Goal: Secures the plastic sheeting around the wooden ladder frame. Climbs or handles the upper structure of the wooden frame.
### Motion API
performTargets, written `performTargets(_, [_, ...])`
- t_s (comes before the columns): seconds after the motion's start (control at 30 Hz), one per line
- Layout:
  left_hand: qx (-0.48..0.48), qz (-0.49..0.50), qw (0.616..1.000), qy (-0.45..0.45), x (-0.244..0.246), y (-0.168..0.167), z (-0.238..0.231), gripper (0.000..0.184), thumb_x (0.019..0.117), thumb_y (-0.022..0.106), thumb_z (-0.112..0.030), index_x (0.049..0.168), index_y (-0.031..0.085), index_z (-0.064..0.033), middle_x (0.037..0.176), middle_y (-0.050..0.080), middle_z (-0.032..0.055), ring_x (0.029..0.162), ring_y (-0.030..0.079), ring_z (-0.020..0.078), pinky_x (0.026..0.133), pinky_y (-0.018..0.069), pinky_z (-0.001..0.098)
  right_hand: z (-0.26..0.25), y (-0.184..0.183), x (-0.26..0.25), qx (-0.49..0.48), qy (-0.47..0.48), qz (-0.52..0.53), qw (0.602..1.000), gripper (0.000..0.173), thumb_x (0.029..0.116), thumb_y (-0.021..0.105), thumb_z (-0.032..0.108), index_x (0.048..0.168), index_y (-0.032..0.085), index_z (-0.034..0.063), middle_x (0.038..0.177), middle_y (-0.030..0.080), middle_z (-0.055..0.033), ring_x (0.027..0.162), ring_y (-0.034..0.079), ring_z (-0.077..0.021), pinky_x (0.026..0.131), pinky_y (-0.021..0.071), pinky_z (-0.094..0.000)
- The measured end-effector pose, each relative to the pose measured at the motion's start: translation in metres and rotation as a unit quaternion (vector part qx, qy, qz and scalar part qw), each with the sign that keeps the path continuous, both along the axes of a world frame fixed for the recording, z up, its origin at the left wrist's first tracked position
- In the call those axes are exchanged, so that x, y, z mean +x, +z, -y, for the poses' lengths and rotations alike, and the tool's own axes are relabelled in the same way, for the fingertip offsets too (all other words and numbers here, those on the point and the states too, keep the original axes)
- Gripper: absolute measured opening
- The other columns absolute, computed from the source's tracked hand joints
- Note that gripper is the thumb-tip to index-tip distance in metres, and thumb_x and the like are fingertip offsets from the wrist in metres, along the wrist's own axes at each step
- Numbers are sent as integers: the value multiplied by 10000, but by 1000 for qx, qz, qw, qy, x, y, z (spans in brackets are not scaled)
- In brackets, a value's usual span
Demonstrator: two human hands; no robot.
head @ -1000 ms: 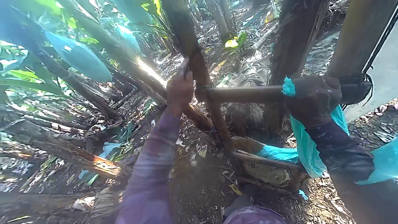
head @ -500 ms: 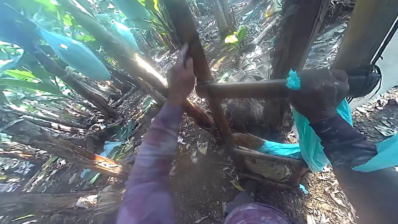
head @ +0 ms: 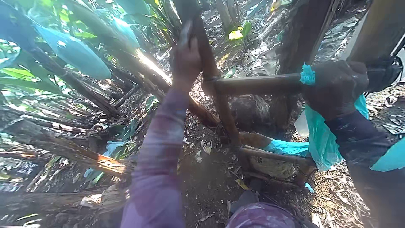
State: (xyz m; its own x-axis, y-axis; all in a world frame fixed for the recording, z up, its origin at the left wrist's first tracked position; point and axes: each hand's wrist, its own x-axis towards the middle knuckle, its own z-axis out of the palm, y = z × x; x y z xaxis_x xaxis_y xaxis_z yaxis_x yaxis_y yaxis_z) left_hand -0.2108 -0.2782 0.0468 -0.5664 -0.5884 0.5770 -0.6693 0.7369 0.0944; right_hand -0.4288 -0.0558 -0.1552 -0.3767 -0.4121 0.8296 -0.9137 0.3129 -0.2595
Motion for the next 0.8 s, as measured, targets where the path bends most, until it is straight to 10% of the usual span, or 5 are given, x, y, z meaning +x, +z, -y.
performTargets(0.1, [-3, -50, 999, -16, -22, 32, 8, 416, 1078, 416, -316, 1367, 610, -89, 1101, 719, 132, 1023, 693, 248, 932, 531, 496, -4, 3, -1, 8, 0, 1, 1000, 310, 1009, 550, 270, 1052, 641, -23, 1011, 704, -270, 980, 686, -461, 893, 477, -614])
performTargets(0.17, [-6, -49, 998, -50, 11, 15, -14, 457, 1096, 396, -318, 1494, 514, -130, 1091, 699, 94, 911, 667, 186, 848, 543, 426, -7, 2, 4, 16, 10, 15, 1000, 304, 1019, 529, 252, 1076, 630, -29, 1035, 673, -283, 1009, 659, -479, 905, 464, -638])
performTargets(0.33, [17, -8, 999, -49, 70, -74, -26, 460, 1087, 427, -227, 1530, 489, -122, 1351, 663, 164, 1160, 687, 310, 982, 535, 542, 4, 4, 9, -19, -34, 14, 999, 316, 998, 544, 288, 989, 646, -10, 949, 701, -255, 929, 688, -449, 851, 476, -609])
performTargets(0.57, [-4, -60, 998, -12, -15, 32, -3, 457, 1088, 389, -317, 1491, 518, -144, 1227, 701, 103, 1094, 681, 195, 975, 525, 435, -15, -2, 5, 30, 20, 11, 999, 309, 1016, 536, 273, 1090, 636, -9, 1041, 670, -273, 1008, 657, -483, 867, 484, -642])
performTargets(0.8, [-16, -10, 1000, -21, 63, -56, -37, 469, 1081, 430, -220, 1532, 482, -103, 1141, 725, 208, 956, 723, 341, 851, 560, 561, 0, -5, 7, 2, -13, 7, 1000, 344, 1014, 510, 333, 1027, 623, 9, 953, 669, -235, 943, 671, -443, 846, 483, -623])
